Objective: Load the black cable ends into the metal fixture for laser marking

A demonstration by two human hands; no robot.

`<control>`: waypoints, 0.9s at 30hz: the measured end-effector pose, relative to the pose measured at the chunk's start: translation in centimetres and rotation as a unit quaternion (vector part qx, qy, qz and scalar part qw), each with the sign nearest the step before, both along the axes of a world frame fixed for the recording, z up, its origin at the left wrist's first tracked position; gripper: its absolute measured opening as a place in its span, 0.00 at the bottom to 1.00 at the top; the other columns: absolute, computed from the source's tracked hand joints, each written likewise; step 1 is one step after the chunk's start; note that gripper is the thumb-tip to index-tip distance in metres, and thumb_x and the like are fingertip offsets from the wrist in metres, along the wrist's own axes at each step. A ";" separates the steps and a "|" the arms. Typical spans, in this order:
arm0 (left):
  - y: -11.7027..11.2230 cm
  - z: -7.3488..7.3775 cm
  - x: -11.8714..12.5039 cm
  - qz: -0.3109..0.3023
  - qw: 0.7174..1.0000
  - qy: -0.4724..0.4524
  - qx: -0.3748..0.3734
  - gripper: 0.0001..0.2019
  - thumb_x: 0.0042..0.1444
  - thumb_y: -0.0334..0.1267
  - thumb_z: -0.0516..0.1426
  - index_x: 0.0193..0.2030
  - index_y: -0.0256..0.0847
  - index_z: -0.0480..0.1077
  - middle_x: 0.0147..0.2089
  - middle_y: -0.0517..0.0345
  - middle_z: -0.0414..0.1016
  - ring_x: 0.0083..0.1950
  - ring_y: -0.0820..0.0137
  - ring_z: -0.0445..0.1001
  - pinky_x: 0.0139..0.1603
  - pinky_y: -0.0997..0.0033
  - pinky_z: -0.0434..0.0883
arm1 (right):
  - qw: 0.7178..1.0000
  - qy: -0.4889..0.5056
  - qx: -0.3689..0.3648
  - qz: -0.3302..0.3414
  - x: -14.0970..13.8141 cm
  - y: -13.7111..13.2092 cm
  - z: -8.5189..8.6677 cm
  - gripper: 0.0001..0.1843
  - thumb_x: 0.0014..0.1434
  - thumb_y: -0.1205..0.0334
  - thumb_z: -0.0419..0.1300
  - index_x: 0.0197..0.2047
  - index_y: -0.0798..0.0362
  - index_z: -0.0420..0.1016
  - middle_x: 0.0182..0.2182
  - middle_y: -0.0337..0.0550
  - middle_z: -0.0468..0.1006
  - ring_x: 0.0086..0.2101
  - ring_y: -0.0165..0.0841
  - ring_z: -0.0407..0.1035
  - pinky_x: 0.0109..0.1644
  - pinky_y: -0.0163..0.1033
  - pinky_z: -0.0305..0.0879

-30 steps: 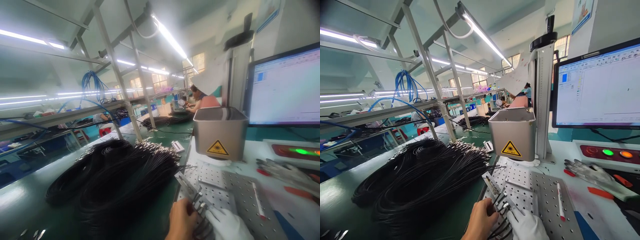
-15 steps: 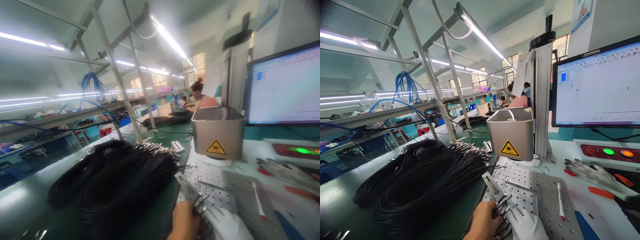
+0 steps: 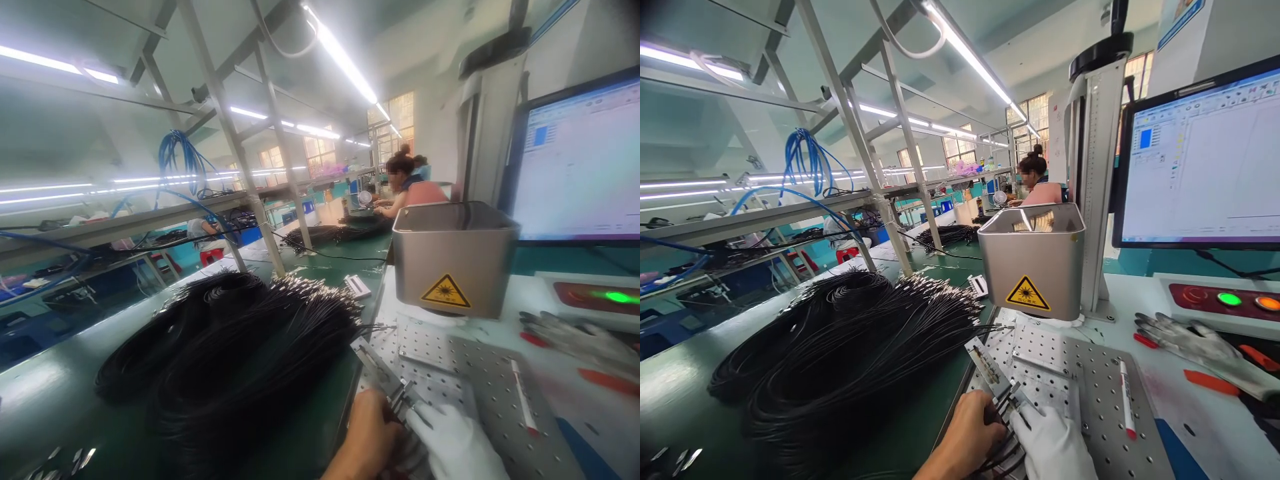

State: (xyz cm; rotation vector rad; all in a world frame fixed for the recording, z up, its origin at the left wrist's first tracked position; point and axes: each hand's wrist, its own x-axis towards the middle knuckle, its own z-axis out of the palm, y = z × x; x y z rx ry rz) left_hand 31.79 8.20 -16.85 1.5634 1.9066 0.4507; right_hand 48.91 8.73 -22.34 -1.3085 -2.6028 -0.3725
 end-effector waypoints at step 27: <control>-0.9 2.3 0.5 -0.111 0.975 0.190 -0.033 0.16 0.60 0.28 0.48 0.47 0.35 0.75 0.52 0.40 0.78 0.54 0.49 0.76 0.51 0.58 0.71 | 1.000 0.019 0.022 -0.006 -0.4 0.4 -1.1 0.34 0.44 0.78 0.52 0.52 0.44 0.78 0.51 0.36 0.78 0.42 0.42 0.74 0.38 0.46 0.77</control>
